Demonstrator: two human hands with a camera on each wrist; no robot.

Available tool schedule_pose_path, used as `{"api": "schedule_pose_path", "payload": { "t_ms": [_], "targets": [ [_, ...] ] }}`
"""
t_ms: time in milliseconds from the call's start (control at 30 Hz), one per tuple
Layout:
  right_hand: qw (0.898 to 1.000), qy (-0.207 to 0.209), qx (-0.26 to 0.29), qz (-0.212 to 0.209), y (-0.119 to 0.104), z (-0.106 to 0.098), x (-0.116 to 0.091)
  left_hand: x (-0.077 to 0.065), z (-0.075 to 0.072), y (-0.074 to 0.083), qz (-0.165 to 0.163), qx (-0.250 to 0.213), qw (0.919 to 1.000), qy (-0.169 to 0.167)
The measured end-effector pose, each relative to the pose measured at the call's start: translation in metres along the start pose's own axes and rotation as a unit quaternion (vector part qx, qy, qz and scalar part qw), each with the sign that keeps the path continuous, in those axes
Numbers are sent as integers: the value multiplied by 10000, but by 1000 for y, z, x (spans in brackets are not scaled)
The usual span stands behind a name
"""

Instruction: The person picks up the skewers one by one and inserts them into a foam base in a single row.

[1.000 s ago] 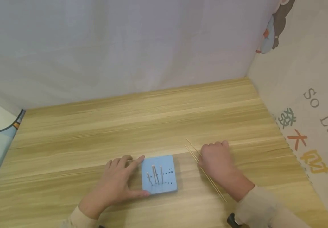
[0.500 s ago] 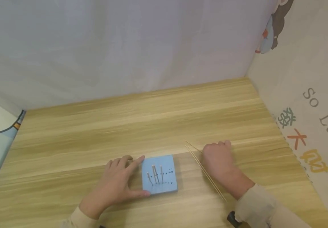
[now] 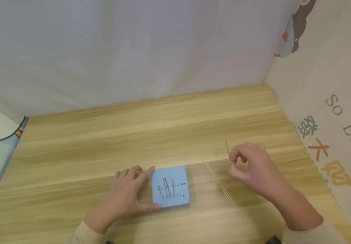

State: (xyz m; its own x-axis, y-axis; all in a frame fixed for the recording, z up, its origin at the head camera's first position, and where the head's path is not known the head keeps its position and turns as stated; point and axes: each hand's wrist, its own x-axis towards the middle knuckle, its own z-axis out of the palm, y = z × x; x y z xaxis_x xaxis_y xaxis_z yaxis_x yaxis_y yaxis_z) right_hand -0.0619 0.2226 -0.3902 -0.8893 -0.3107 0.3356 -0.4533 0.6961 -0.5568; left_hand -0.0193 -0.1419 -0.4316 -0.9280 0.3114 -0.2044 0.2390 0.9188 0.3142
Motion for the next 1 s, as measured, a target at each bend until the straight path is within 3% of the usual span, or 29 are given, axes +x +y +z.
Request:
{"api": "schedule_pose_path", "payload": {
  "t_ms": [100,200,300,367,533,733,1000],
  "targets": [
    [9932,344,1004,-478,-9,-6,-5,0,0,0,-39,-14,10000,-39],
    [9749,569,1890,-1026,-15,-3,-6,0,-1,0,-68,-44,9999,-88],
    [9581,734,2361,-1446,-19,6,-5,0,-2,0,-73,-62,9999,-121],
    [9524,748,2482,-1605,-24,14,-3,0,-3,1,-84,-62,9999,-134],
    [9528,534,2405,-1775,-39,34,2,0,-3,1,-71,-71,9999,-109],
    [9547,153,2484,-1629,-56,54,7,0,-2,0,-45,-83,9999,-64],
    [9544,86,2495,-1639,-63,73,9,0,0,-1,-15,-87,10000,21]
  ]
}}
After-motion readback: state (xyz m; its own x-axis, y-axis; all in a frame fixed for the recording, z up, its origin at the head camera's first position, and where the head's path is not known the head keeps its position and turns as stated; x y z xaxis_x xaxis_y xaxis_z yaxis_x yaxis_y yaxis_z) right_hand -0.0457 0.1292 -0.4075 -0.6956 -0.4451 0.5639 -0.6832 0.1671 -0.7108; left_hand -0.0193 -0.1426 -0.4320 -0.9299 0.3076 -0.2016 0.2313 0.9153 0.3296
